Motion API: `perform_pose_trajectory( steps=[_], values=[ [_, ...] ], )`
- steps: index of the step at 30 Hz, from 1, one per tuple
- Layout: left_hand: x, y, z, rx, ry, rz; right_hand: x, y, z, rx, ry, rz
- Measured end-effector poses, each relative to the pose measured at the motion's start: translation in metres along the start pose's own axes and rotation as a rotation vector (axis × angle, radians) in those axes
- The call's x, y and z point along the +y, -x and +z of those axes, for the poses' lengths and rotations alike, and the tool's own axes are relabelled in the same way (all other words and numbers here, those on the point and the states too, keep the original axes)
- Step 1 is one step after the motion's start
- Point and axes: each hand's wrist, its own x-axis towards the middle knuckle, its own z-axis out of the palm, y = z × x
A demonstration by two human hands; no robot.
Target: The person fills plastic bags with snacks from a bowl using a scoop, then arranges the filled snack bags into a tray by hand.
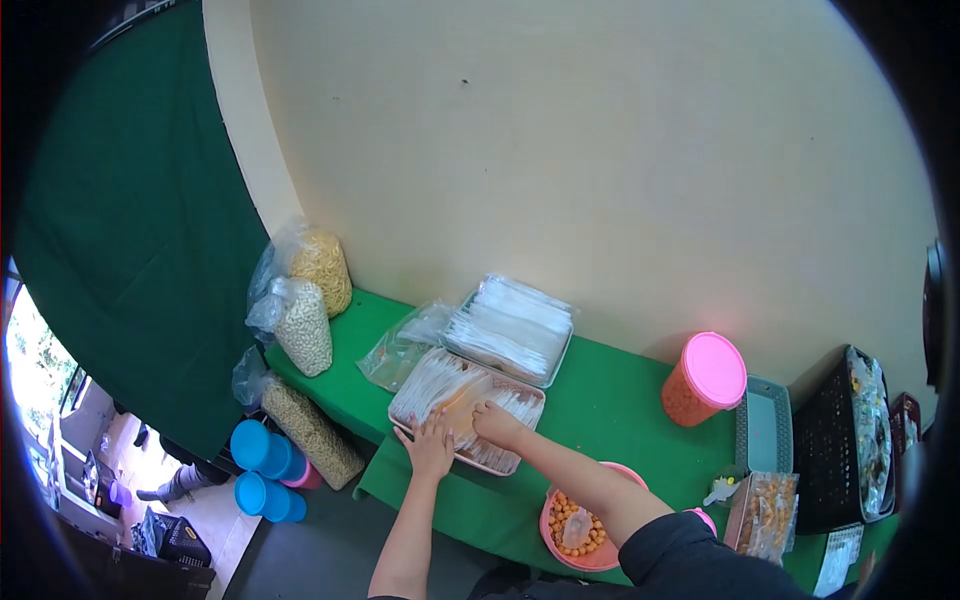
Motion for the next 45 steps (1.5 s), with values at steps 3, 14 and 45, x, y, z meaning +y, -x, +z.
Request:
perform_pose_trajectory(
  steps=[3, 14, 45],
  values=[
    [0.001, 0.0, 0.005, -0.01, -0.008, -0.016, 0.01, 0.012, -0.006, 0.096, -0.11, 0.03],
    [0.04, 0.02, -0.023, 0.054, 0.322, -0.123, 0.023, 0.082, -0.069, 0.286, -0.584, 0.422],
    [0.392, 0.241, -0.142, 0.041, 1.121, 0.623, -0.12, 0.468, -0.281, 0.53, -1.271, 0.986]
  ],
)
